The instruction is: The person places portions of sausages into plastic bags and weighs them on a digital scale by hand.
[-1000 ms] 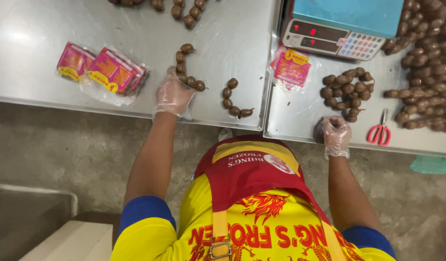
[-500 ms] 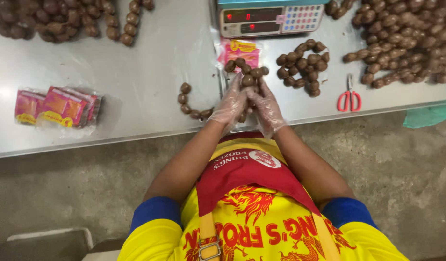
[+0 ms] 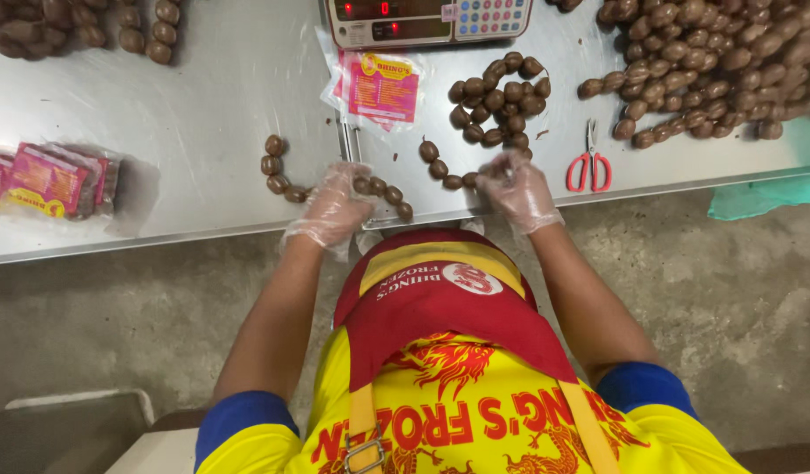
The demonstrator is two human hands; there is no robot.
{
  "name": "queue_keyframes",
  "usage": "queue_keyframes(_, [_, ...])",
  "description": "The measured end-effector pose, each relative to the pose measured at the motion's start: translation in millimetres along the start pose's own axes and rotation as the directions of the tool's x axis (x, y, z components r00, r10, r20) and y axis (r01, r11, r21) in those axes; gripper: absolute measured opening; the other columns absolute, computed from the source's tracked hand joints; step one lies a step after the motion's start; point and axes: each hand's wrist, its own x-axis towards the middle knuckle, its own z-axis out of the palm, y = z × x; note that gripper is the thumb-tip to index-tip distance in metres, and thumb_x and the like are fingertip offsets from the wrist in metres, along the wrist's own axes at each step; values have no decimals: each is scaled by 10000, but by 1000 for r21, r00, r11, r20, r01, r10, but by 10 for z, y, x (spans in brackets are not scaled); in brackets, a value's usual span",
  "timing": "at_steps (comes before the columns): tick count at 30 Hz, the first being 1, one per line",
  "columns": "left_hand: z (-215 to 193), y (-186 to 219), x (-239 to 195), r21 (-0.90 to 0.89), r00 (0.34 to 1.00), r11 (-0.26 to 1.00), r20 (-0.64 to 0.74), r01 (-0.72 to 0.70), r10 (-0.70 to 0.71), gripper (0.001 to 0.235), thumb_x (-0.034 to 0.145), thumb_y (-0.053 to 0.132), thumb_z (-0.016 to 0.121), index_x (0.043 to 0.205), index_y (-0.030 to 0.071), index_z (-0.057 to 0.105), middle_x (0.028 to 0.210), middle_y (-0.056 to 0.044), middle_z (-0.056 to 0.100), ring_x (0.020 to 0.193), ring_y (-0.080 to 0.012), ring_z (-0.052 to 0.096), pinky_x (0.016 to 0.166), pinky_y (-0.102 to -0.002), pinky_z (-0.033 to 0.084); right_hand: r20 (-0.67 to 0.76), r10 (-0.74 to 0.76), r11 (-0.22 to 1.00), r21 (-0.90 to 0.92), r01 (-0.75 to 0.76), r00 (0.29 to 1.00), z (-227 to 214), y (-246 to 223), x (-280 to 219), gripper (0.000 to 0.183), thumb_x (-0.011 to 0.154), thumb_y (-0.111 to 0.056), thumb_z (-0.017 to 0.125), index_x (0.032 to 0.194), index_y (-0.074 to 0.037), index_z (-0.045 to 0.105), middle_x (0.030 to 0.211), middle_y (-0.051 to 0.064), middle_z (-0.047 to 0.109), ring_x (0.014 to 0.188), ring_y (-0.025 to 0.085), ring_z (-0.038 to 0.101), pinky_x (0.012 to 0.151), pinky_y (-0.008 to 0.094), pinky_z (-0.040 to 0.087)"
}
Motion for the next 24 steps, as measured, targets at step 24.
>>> queue_keyframes(24, [333,65,267,619,878,646,442,-446,182,640,906,519,620,1427,165,503,1243,-172,622,1137,-351,588,950,-488,460,-155,-452,891,-132,435,879,438,124,355,334,833,-210,891,1008,-57,651,986,85,676,872,216,668,795,341,573])
